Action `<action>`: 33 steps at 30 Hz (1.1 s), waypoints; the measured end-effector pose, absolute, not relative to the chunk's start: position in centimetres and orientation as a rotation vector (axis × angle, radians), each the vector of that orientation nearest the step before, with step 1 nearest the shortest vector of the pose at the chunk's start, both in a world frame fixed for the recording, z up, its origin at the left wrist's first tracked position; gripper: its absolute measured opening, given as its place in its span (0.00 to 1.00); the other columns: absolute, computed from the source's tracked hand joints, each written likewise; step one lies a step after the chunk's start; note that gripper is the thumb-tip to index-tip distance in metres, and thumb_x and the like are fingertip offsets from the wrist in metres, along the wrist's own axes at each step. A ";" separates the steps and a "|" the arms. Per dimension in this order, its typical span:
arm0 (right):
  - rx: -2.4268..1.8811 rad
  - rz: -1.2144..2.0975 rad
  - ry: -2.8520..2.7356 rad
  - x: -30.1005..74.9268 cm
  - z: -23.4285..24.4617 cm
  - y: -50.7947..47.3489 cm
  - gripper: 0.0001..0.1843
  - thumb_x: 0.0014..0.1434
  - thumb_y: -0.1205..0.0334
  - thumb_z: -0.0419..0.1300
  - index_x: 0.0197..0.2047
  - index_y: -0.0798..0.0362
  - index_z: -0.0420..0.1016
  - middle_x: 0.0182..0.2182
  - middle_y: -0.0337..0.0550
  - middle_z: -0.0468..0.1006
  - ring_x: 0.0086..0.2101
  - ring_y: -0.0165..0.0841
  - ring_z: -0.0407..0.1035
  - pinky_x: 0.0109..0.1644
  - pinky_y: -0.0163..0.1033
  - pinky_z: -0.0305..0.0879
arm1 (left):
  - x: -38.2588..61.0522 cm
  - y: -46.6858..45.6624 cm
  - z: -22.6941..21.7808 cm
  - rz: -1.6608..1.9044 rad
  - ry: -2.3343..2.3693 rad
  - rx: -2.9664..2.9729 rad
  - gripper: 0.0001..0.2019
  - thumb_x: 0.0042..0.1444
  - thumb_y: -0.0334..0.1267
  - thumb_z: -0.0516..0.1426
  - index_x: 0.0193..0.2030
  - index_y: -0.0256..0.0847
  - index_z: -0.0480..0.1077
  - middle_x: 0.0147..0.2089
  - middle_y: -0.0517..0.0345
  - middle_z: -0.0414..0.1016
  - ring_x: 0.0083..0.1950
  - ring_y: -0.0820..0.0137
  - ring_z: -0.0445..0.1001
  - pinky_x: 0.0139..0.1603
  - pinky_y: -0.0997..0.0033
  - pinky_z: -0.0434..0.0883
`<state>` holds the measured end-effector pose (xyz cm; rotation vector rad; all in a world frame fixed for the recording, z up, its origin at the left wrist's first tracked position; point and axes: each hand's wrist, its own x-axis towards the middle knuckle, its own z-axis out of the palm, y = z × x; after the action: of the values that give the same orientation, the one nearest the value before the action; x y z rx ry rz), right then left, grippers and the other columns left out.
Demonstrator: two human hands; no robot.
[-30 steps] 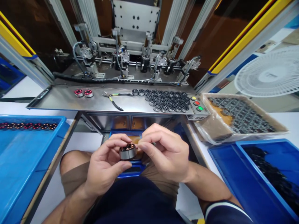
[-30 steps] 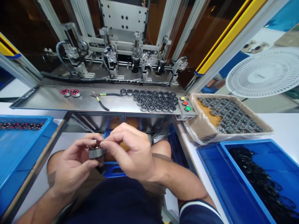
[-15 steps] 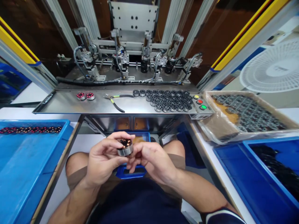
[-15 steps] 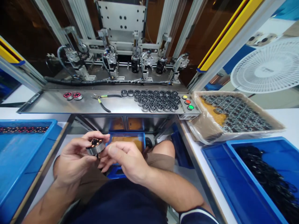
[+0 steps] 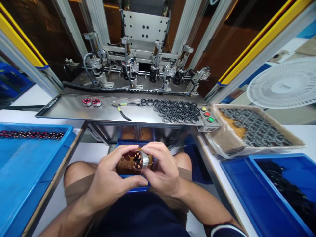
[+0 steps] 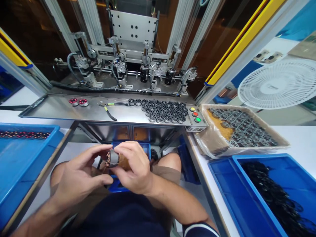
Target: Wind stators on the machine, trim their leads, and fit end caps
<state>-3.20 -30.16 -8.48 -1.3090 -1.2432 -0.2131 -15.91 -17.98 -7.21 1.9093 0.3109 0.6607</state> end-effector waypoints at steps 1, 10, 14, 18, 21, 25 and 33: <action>-1.316 -0.237 -1.254 -3.2 -8.5 -30.2 0.25 0.52 0.73 0.64 0.54 0.52 0.71 0.42 0.51 0.76 0.43 0.40 0.72 0.46 0.47 0.72 | -15.8 -18.1 -7.2 0.660 0.304 1.913 0.29 0.41 0.35 0.71 0.53 0.47 0.73 0.46 0.55 0.78 0.44 0.62 0.76 0.48 0.64 0.74; -1.356 0.044 -1.288 -0.5 -4.1 -33.1 0.17 0.56 0.62 0.62 0.50 0.52 0.73 0.50 0.55 0.72 0.52 0.45 0.68 0.56 0.55 0.66 | -15.3 -17.4 -6.1 1.102 0.132 2.399 0.22 0.50 0.30 0.64 0.53 0.44 0.71 0.46 0.52 0.78 0.47 0.61 0.75 0.52 0.58 0.72; -1.532 -0.140 -1.434 -1.9 -3.4 -32.0 0.12 0.51 0.57 0.70 0.34 0.54 0.75 0.50 0.58 0.73 0.52 0.47 0.69 0.55 0.55 0.67 | -15.2 -17.5 -5.8 1.226 0.039 2.568 0.24 0.50 0.29 0.63 0.55 0.40 0.69 0.46 0.49 0.79 0.48 0.59 0.74 0.53 0.58 0.70; -1.590 -0.125 -1.455 -3.2 -3.9 -31.0 0.04 0.59 0.70 0.61 0.33 0.54 0.75 0.49 0.56 0.75 0.54 0.42 0.68 0.55 0.51 0.68 | -15.4 -17.5 -5.8 1.274 0.056 2.648 0.24 0.50 0.29 0.64 0.55 0.43 0.69 0.46 0.51 0.80 0.45 0.60 0.75 0.48 0.59 0.72; -1.543 -0.091 -1.495 -2.7 -3.4 -31.0 0.04 0.60 0.70 0.60 0.35 0.54 0.76 0.48 0.56 0.75 0.51 0.40 0.70 0.52 0.48 0.71 | -15.9 -17.3 -6.1 1.182 0.029 2.598 0.24 0.51 0.26 0.63 0.56 0.43 0.70 0.49 0.50 0.79 0.47 0.62 0.76 0.48 0.62 0.74; -1.463 0.004 -1.591 -0.5 -2.6 -31.0 0.03 0.62 0.68 0.60 0.36 0.55 0.77 0.47 0.54 0.76 0.46 0.37 0.72 0.48 0.44 0.71 | -16.9 -16.9 -6.7 0.953 0.041 2.338 0.25 0.51 0.24 0.62 0.56 0.45 0.70 0.53 0.53 0.77 0.52 0.64 0.77 0.55 0.66 0.73; -1.409 0.118 -1.553 0.4 -2.4 -32.1 0.12 0.56 0.58 0.68 0.40 0.56 0.76 0.49 0.55 0.74 0.48 0.39 0.71 0.51 0.45 0.70 | -17.3 -16.9 -7.2 0.860 -0.082 2.158 0.28 0.47 0.23 0.65 0.55 0.46 0.71 0.53 0.52 0.77 0.53 0.63 0.76 0.53 0.65 0.75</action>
<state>0.42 -32.07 -2.37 -1.4089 -1.5526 0.1182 -17.31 -16.88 -7.16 2.1580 -0.0823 0.8599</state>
